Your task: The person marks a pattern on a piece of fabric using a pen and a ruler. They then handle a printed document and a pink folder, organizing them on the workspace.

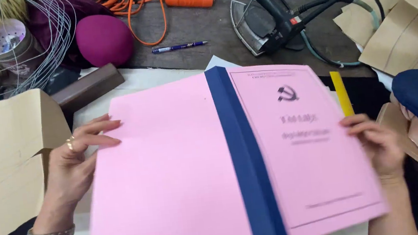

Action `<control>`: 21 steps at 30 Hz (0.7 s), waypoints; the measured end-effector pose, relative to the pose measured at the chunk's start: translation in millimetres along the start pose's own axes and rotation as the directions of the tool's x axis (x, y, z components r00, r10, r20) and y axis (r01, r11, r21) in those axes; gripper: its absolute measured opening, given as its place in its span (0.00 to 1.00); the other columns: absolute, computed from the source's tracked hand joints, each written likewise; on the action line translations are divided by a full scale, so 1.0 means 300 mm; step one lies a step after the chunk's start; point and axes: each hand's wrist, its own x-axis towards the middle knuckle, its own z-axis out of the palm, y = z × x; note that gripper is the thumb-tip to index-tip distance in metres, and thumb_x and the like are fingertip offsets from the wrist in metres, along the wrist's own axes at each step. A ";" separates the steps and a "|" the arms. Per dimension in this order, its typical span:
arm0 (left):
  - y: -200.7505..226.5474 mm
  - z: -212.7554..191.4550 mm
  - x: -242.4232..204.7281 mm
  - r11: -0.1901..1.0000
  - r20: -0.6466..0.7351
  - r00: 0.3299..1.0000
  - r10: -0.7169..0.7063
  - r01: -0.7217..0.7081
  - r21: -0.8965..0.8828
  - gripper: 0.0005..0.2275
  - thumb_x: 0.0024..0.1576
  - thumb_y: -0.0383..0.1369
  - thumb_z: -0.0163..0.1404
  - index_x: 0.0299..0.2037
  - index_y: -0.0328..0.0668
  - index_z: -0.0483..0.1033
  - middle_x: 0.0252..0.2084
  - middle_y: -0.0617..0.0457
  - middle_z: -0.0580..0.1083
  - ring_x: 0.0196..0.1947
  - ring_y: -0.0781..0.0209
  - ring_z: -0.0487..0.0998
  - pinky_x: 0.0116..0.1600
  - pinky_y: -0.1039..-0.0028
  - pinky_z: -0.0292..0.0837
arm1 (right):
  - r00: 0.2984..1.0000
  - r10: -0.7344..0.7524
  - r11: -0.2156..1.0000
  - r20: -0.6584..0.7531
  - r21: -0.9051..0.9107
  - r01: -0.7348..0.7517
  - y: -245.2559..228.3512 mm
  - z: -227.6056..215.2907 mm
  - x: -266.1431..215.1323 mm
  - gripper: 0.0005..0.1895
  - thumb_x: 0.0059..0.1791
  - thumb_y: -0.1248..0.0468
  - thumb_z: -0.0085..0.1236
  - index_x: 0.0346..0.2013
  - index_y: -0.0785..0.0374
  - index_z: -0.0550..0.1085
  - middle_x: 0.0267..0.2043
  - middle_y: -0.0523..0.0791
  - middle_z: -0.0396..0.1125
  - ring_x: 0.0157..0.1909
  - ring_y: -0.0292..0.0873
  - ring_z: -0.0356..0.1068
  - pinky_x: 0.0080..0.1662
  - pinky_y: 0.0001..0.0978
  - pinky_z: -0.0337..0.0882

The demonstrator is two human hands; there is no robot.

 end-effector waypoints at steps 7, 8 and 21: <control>-0.247 0.013 -0.120 0.929 0.147 0.989 -0.021 -0.035 0.369 0.20 0.49 0.15 0.44 0.38 0.56 0.82 0.58 0.56 0.70 0.67 0.46 0.63 0.67 0.59 0.59 | 0.934 0.351 0.887 0.068 -0.342 -0.309 0.041 0.181 -0.035 0.15 0.45 0.75 0.43 0.28 0.70 0.80 0.43 0.50 0.75 0.52 0.46 0.71 0.54 0.35 0.66; -0.280 0.018 -0.135 0.851 0.206 0.975 -0.085 -0.036 0.525 0.20 0.48 0.16 0.45 0.36 0.60 0.82 0.59 0.57 0.70 0.67 0.46 0.62 0.64 0.56 0.60 | 0.874 0.485 0.798 0.005 -0.410 -0.441 0.048 0.196 -0.036 0.13 0.46 0.73 0.45 0.33 0.68 0.80 0.46 0.49 0.75 0.50 0.44 0.73 0.55 0.33 0.66; -0.317 0.526 0.058 0.779 0.240 0.953 -0.183 -0.008 0.627 0.16 0.54 0.37 0.51 0.53 0.50 0.73 0.55 0.50 0.70 0.60 0.50 0.67 0.60 0.59 0.65 | 0.959 -0.009 0.819 0.285 -0.548 0.171 0.040 0.815 0.200 0.14 0.46 0.67 0.55 0.47 0.57 0.75 0.45 0.47 0.68 0.52 0.51 0.68 0.53 0.42 0.70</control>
